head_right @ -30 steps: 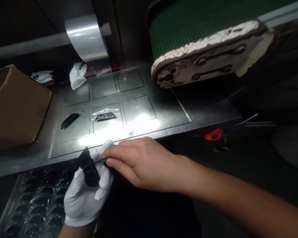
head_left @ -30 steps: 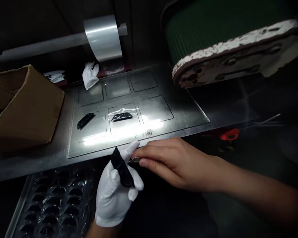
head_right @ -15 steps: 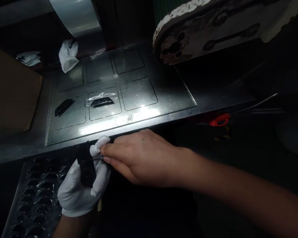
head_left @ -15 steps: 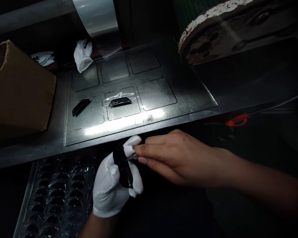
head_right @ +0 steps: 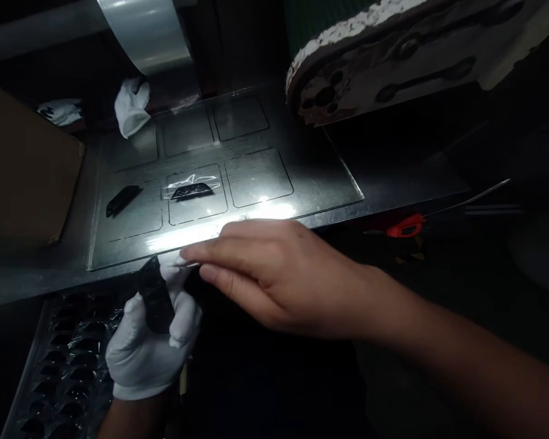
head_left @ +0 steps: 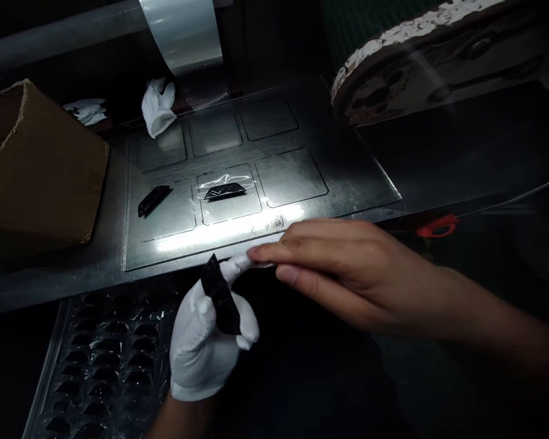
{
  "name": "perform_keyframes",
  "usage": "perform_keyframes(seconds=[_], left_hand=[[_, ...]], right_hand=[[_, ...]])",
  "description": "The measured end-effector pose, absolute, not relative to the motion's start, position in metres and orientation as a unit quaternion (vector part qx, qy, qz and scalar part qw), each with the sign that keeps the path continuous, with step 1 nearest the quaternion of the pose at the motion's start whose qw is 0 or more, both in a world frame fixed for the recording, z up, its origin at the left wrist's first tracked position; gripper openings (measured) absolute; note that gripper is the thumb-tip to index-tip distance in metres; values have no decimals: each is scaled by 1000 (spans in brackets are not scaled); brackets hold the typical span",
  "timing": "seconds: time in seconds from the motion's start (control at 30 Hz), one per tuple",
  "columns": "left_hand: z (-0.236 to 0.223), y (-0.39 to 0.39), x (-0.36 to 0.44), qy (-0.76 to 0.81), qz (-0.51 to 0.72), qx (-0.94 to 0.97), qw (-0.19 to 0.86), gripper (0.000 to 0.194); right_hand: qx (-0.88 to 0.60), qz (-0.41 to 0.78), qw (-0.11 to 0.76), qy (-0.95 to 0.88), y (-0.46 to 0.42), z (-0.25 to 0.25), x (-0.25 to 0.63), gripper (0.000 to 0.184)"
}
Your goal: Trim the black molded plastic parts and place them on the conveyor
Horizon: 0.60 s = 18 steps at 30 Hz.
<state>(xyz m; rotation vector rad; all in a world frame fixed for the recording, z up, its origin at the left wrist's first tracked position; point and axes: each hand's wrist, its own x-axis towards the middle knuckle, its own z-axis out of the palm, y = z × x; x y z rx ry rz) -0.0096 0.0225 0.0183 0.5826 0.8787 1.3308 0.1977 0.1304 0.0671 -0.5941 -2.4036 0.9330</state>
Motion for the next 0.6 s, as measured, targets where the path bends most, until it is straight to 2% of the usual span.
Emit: perform_keyframes(seconds=[0.17, 0.6], left_hand=[[21, 18, -8, 424, 562, 290, 648, 36], [37, 17, -15, 503, 475, 254, 676, 32]], right_hand=[[-234, 215, 163, -934, 143, 83, 190, 32], [-243, 122, 65, -960, 142, 87, 181, 25]])
